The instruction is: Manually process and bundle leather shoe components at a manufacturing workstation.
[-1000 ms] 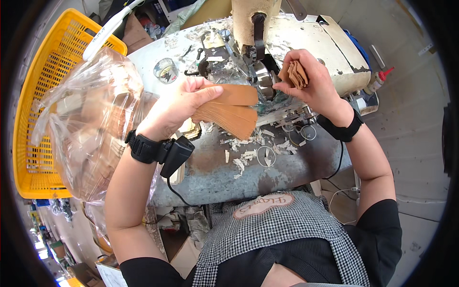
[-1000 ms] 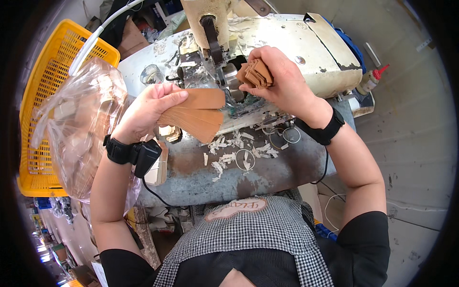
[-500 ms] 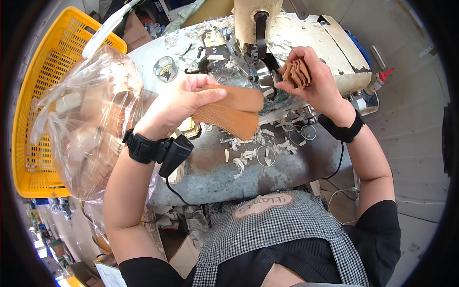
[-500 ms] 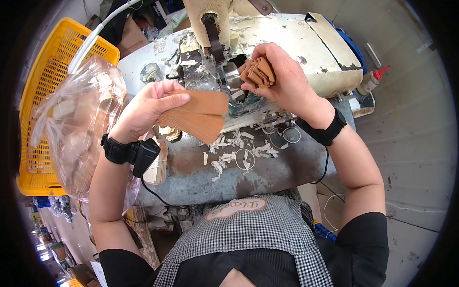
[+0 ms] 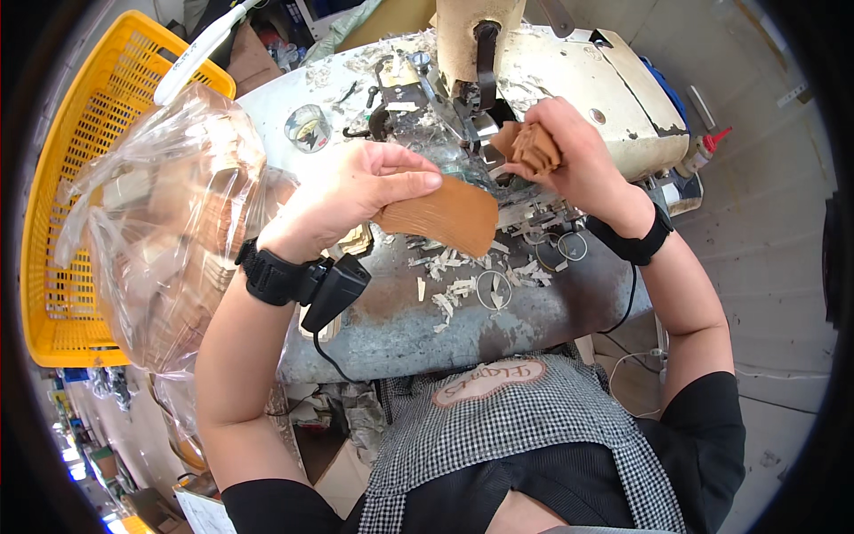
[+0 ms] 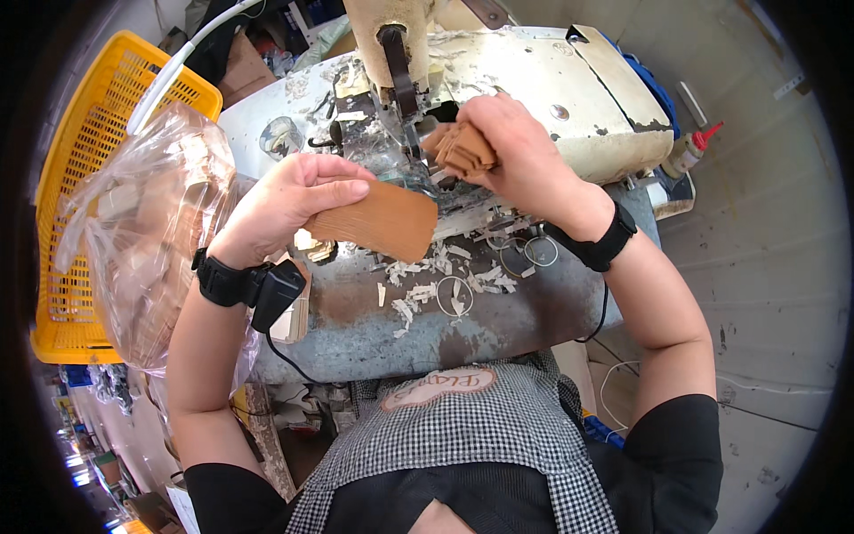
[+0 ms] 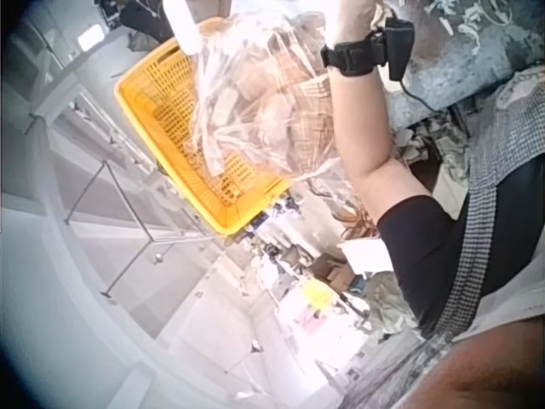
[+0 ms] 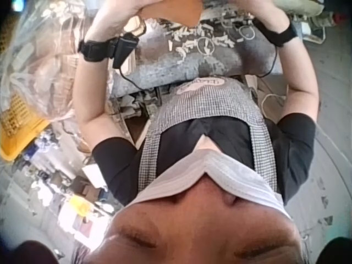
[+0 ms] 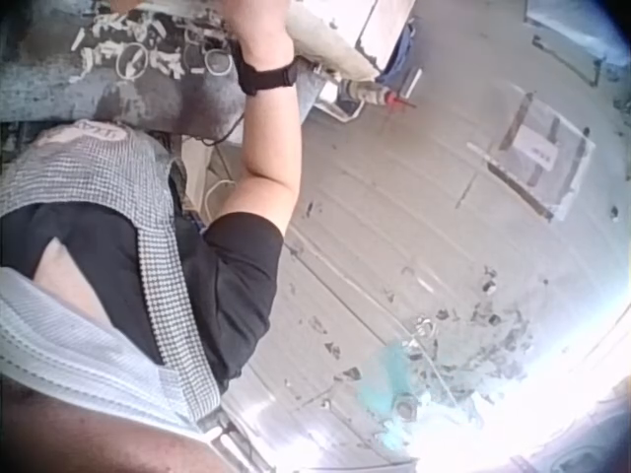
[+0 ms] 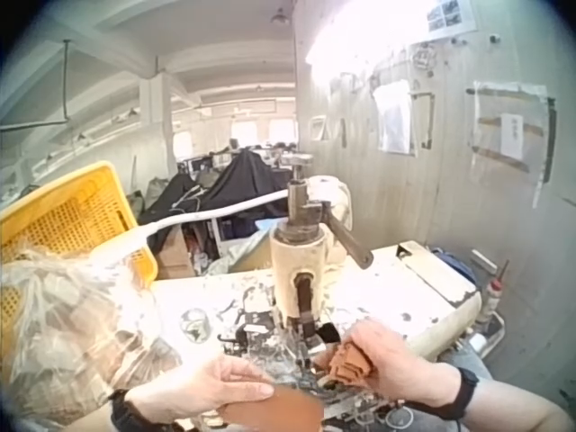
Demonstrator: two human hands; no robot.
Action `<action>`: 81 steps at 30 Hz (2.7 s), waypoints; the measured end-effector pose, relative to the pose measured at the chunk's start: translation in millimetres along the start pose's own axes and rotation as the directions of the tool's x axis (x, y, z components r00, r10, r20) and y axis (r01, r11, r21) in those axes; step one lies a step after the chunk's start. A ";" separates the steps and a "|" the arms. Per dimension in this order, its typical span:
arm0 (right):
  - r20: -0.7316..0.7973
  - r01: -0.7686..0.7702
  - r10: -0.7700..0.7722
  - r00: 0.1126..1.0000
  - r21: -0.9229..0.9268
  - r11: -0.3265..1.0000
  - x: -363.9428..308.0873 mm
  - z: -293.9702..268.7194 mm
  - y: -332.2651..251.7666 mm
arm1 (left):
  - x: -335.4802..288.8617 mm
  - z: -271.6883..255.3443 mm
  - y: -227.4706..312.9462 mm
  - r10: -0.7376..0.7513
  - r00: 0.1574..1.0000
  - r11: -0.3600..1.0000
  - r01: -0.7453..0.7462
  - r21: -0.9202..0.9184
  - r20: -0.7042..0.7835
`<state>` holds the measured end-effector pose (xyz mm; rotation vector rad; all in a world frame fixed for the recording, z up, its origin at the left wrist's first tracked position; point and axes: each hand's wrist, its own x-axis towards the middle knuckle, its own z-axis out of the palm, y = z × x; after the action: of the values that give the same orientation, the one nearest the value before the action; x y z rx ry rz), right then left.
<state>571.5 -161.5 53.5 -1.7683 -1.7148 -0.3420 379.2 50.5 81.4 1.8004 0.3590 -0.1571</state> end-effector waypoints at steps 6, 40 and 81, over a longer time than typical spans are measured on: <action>-0.060 -0.160 0.178 0.982 0.231 0.960 0.0 -5.2 -4.0 | -2.1 -13.0 -11.4 -0.102 0.992 0.973 0.084 -0.213 -0.075; 0.015 -0.138 0.138 0.990 0.185 0.973 1.3 -9.7 -4.7 | 2.7 -8.6 -8.9 -0.054 0.996 0.987 0.042 -0.156 -0.069; 0.040 -0.104 0.101 0.994 0.113 0.988 2.9 -3.4 -6.0 | 18.2 10.8 1.1 -0.033 0.945 0.958 0.123 0.261 -0.325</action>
<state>566.8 -161.6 59.4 -1.7795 -1.6260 -0.1664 397.6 42.7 74.3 2.0959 0.6671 0.0311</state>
